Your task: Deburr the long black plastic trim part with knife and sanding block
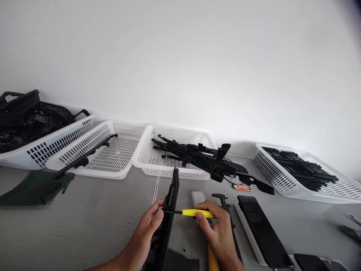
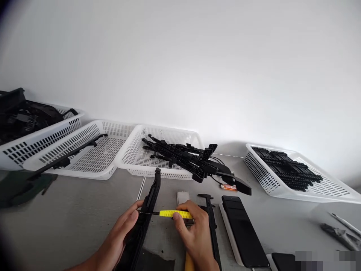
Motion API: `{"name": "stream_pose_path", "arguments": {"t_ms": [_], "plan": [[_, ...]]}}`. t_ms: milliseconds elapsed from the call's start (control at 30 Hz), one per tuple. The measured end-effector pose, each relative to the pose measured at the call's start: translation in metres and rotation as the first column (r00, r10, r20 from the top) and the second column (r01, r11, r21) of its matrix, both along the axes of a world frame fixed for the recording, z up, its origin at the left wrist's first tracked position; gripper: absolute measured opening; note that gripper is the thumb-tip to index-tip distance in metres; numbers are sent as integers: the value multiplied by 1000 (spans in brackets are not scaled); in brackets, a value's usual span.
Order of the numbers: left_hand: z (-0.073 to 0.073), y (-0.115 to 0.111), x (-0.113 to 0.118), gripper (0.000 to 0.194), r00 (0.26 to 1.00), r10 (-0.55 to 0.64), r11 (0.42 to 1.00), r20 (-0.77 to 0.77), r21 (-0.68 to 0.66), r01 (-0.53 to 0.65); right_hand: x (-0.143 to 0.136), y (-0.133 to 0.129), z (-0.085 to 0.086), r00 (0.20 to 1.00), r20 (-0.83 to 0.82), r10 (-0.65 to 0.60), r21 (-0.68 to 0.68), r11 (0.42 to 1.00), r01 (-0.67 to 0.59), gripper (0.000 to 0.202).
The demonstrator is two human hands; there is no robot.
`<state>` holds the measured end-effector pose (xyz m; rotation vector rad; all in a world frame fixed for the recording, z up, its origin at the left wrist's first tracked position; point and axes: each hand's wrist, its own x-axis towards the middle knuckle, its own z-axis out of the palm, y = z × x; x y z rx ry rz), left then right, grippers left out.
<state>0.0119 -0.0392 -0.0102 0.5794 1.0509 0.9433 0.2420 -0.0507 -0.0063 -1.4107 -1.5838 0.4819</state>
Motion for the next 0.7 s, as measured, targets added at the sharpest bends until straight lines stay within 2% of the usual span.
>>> {"name": "stream_pose_path", "arguments": {"t_ms": [133,267,367,567,700], "plan": [[-8,-2,-1,70,1000,-1,999,1,-34,1,2,0,1,999,14,-47,26,999,46,38],[-12,-5,-4,66,995,-98,995,36,7,98,8,1,-3,995,32,-95,37,995,94,42],[-4,-6,-5,63,987,-160,987,21,31,159,12,1,-5,991,39,-127,41,991,125,43],[27,-3,4,44,976,-215,973,39,90,210,14,0,0,968,68,-241,123,965,231,43],[28,0,5,33,965,-237,965,112,143,221,13,-1,3,965,72,-251,128,962,241,43]]}}
